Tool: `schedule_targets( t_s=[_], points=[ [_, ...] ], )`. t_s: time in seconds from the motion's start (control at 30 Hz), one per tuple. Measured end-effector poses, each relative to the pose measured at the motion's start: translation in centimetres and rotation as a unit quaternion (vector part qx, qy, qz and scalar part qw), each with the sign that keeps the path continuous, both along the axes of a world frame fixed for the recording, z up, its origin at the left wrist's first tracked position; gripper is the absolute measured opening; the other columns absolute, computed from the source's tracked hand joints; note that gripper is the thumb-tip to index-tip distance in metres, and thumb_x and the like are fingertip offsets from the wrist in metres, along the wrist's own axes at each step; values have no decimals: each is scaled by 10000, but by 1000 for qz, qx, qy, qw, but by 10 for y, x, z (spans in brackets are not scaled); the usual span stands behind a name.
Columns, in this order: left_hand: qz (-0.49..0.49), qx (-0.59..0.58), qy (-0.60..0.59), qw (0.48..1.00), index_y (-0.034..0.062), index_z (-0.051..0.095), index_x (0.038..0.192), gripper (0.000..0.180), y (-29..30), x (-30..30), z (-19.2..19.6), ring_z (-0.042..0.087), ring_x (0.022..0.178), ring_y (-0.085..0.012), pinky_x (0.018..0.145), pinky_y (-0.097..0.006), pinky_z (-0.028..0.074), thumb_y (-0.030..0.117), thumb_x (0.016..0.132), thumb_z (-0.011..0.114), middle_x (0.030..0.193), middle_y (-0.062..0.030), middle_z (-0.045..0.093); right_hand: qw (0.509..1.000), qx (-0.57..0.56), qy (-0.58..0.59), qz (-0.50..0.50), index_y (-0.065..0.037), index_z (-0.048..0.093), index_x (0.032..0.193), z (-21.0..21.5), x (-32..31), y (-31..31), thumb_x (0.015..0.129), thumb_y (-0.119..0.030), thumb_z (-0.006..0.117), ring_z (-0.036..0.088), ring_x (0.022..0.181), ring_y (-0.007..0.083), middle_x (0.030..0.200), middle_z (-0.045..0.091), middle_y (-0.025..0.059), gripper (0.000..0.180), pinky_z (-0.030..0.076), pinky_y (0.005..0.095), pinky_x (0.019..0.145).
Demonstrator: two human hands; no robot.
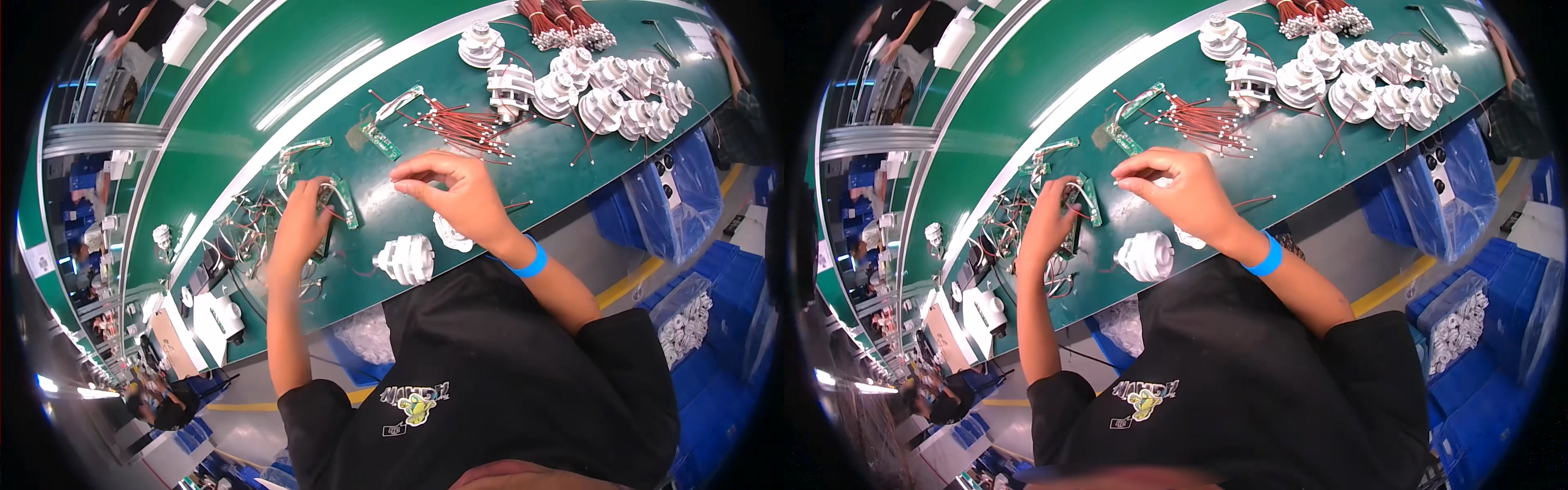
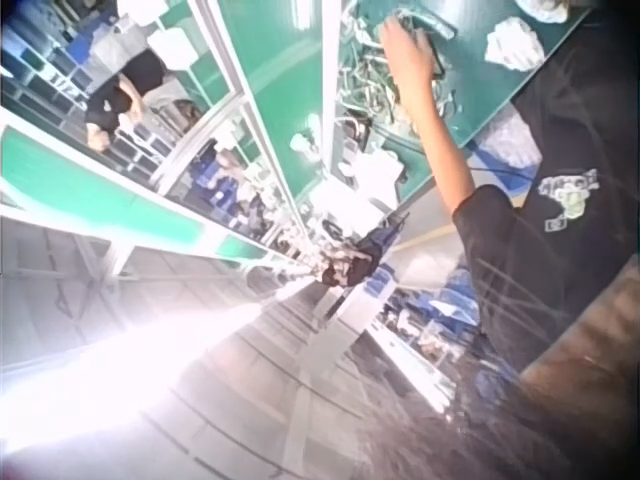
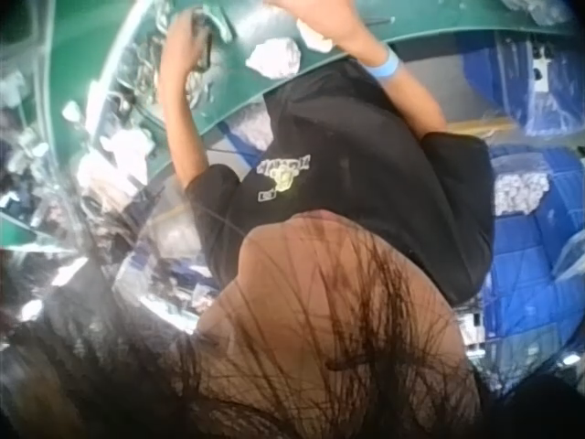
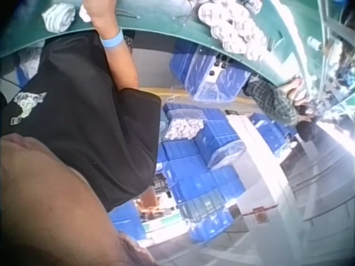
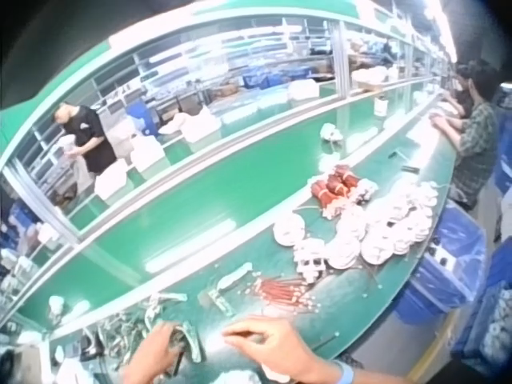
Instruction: Assembling electrical components into light fixture housings on a production line.
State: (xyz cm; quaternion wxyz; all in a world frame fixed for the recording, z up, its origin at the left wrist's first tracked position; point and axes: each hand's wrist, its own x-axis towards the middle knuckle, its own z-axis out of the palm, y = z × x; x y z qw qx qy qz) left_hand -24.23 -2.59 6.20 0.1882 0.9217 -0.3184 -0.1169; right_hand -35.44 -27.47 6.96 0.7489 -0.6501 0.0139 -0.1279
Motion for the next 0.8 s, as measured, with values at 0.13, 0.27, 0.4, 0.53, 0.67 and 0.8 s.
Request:
schedule_targets(
  t_s=[0.13, 0.27, 0.4, 0.53, 0.67, 0.8],
  points=[
    [64, -18, 43, 997, 30, 524, 1233, 460, -1, 8, -14, 576, 911, -261, 841, -361, 481, 12, 799, 675, 995, -133, 548, 1000, 3, 19, -11, 5, 716, 996, 1, -4, -3, 865, -45, 696, 666, 834, 104, 950, 712, 66, 142, 531, 244, 745],
    [65, -17, 38, 997, 13, 523, 1229, 470, -3, 12, -16, 564, 851, -252, 800, -347, 480, 22, 780, 663, 943, -132, 519, 994, 72, 78, 27, 44, 660, 1077, -4, -1, -8, 862, -12, 699, 658, 931, 143, 1010, 691, 99, 225, 530, 270, 837],
    [144, -215, 184, 948, -14, 511, 1217, 400, 11, 16, -31, 601, 910, -197, 717, -285, 514, -21, 823, 581, 1062, -107, 581, 995, 91, 33, 8, 2, 672, 1039, -6, 2, -1, 858, -53, 706, 641, 844, 93, 907, 692, 45, 192, 519, 245, 772],
    [179, -359, 350, 846, -2, 469, 1311, 423, 0, 5, -7, 593, 908, -130, 668, -253, 481, -26, 890, 506, 1169, -101, 596, 1000, 23, 11, -5, 1, 674, 1015, -6, 3, -3, 853, -41, 702, 643, 831, 93, 904, 696, 50, 170, 530, 255, 761],
    [151, -471, 434, 753, -18, 396, 1429, 609, -13, -13, 4, 510, 1034, -135, 787, -279, 416, 79, 838, 505, 1315, -111, 515, 968, -211, -117, -76, -8, 680, 961, 5, 5, -4, 788, 23, 709, 667, 778, 158, 867, 696, 79, 178, 537, 286, 699],
    [148, -500, 408, 749, 0, 443, 1415, 539, -35, -27, 9, 469, 1020, -113, 786, -271, 387, 230, 931, 499, 1281, -66, 515, 916, -329, -216, -71, -16, 682, 929, 13, 13, -2, 724, 62, 722, 670, 755, 231, 853, 690, 99, 223, 532, 313, 673]
  ],
)
